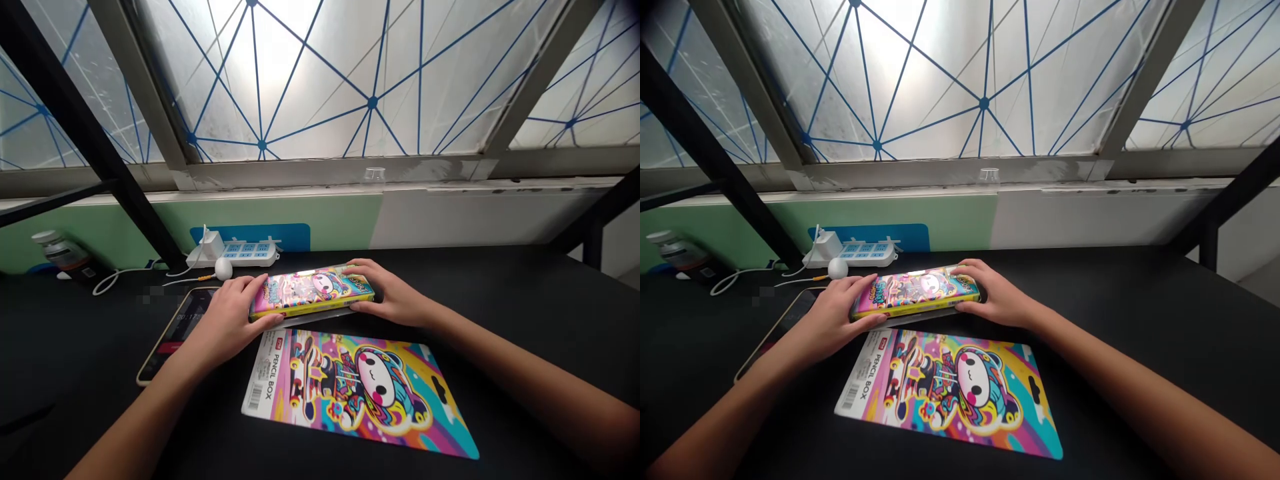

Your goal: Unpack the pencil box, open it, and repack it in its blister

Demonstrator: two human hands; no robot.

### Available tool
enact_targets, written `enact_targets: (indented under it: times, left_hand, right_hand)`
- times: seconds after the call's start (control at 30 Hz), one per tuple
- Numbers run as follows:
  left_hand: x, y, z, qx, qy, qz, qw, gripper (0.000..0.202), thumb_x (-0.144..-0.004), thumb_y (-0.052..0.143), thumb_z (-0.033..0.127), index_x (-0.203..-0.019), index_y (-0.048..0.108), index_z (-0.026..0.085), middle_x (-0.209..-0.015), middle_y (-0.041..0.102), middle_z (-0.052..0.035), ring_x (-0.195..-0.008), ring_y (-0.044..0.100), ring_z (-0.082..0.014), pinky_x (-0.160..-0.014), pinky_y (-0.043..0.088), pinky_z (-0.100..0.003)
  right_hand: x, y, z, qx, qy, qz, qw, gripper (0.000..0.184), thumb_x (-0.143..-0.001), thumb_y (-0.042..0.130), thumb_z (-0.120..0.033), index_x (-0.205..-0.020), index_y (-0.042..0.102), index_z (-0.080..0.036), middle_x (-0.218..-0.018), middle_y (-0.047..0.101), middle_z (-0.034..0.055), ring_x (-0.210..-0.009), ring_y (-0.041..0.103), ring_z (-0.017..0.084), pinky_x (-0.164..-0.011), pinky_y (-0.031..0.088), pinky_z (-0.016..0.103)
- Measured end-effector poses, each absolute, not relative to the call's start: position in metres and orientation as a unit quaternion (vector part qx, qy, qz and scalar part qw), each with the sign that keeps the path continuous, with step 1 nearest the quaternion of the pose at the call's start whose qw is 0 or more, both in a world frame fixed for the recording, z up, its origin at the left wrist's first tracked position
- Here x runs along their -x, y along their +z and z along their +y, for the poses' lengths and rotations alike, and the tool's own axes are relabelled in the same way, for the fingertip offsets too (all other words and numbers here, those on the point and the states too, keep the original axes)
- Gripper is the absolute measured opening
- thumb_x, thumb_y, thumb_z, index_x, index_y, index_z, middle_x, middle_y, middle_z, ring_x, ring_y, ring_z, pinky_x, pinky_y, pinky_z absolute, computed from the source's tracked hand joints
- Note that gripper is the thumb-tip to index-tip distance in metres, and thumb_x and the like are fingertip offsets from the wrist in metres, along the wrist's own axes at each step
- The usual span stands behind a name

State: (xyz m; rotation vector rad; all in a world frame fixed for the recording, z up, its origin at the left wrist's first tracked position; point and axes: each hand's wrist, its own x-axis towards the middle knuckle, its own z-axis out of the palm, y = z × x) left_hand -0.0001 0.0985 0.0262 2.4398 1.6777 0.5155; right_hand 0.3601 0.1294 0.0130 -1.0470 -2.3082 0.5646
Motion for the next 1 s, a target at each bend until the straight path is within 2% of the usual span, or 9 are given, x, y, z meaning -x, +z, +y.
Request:
enact_targets:
  times: [0.17,0.3,0.47,0.57,0.67,0.73,0.8,0.9,1.0]
  left_hand:
    - [-0.003,0.022,0.094,-0.821,0.142,0.547,0.079,0.061,-0.101,0.045,0.060,-0.147,0.052,0.020,-0.146,0.049,-0.0142,-0.134,0.043,-0.0329,-0.113,0.040,-0.049]
    - [-0.009,0.018,0.090,-0.824,0.127,0.550,0.052,0.053,-0.106,0.036,0.052,-0.149,0.051,0.025,-0.149,0.048,-0.0118,-0.137,0.041,-0.0324,-0.114,0.037,-0.053]
    - [-0.007,0.012,0.090,-0.830,0.127,0.542,0.021,0.053,-0.104,0.042,0.054,-0.152,0.047,0.031,-0.152,0.048,-0.0098,-0.137,0.041,-0.0345,-0.114,0.036,-0.059]
    - [-0.008,0.011,0.090,-0.836,0.133,0.533,0.004,0.053,-0.103,0.046,0.055,-0.150,0.049,0.031,-0.153,0.049,-0.0097,-0.137,0.042,-0.0353,-0.115,0.034,-0.062]
    - [-0.012,0.009,0.088,-0.845,0.133,0.518,-0.027,0.053,-0.102,0.047,0.056,-0.148,0.053,0.029,-0.154,0.049,-0.0115,-0.138,0.045,-0.0364,-0.115,0.032,-0.067]
    - [-0.016,0.007,0.086,-0.857,0.126,0.497,-0.050,0.055,-0.102,0.047,0.055,-0.149,0.051,0.026,-0.155,0.049,-0.0136,-0.141,0.045,-0.0374,-0.115,0.032,-0.069]
    - [-0.018,0.006,0.085,-0.868,0.120,0.476,-0.070,0.055,-0.103,0.048,0.053,-0.150,0.050,0.025,-0.156,0.050,-0.0152,-0.142,0.045,-0.0375,-0.114,0.035,-0.069]
    - [-0.021,0.007,0.083,-0.869,0.125,0.472,-0.083,0.050,-0.104,0.047,0.048,-0.147,0.054,0.023,-0.152,0.053,-0.0170,-0.139,0.050,-0.0367,-0.110,0.043,-0.062]
    - [-0.025,0.009,0.084,-0.865,0.130,0.479,-0.077,0.047,-0.106,0.040,0.045,-0.142,0.057,0.021,-0.149,0.055,-0.0194,-0.138,0.053,-0.0367,-0.108,0.046,-0.062]
  right_hand:
    - [-0.354,-0.007,0.126,0.416,0.147,-0.858,0.263,0.052,-0.096,0.060,-0.048,-0.143,0.052,-0.027,-0.153,0.046,0.0143,-0.148,0.036,0.035,-0.117,0.037,0.056]
    - [-0.351,-0.012,0.128,0.415,0.083,-0.870,0.254,0.042,-0.101,0.052,-0.042,-0.141,0.057,-0.027,-0.149,0.051,0.0150,-0.144,0.041,0.035,-0.115,0.039,0.058]
    - [-0.352,-0.007,0.122,0.378,-0.035,-0.884,0.273,0.034,-0.100,0.055,-0.028,-0.133,0.060,-0.025,-0.146,0.054,0.0152,-0.139,0.045,0.035,-0.114,0.032,0.063]
    - [-0.348,0.001,0.106,0.309,-0.099,-0.887,0.329,0.025,-0.095,0.059,-0.021,-0.120,0.063,-0.022,-0.132,0.062,0.0136,-0.127,0.055,0.031,-0.114,0.028,0.060]
    - [-0.334,0.010,0.079,0.236,-0.084,-0.903,0.347,0.018,-0.094,0.060,-0.022,-0.110,0.065,-0.020,-0.103,0.070,0.0072,-0.097,0.064,0.023,-0.105,0.036,0.049]
    - [-0.323,0.014,0.059,0.240,-0.022,-0.922,0.302,0.022,-0.094,0.062,-0.031,-0.113,0.065,-0.018,-0.096,0.071,0.0062,-0.087,0.064,0.021,-0.093,0.045,0.042]
    - [-0.313,0.013,0.044,0.292,0.034,-0.929,0.226,0.038,-0.092,0.068,-0.042,-0.120,0.065,-0.018,-0.104,0.072,0.0091,-0.089,0.065,0.025,-0.083,0.050,0.039]
    - [-0.304,0.005,0.032,0.379,0.044,-0.912,0.150,0.059,-0.085,0.073,-0.055,-0.127,0.064,-0.014,-0.120,0.070,0.0159,-0.099,0.065,0.032,-0.083,0.053,0.044]
    - [-0.301,-0.002,0.033,0.422,0.011,-0.897,0.132,0.066,-0.085,0.071,-0.059,-0.126,0.063,-0.008,-0.120,0.068,0.0211,-0.103,0.063,0.037,-0.085,0.053,0.050]
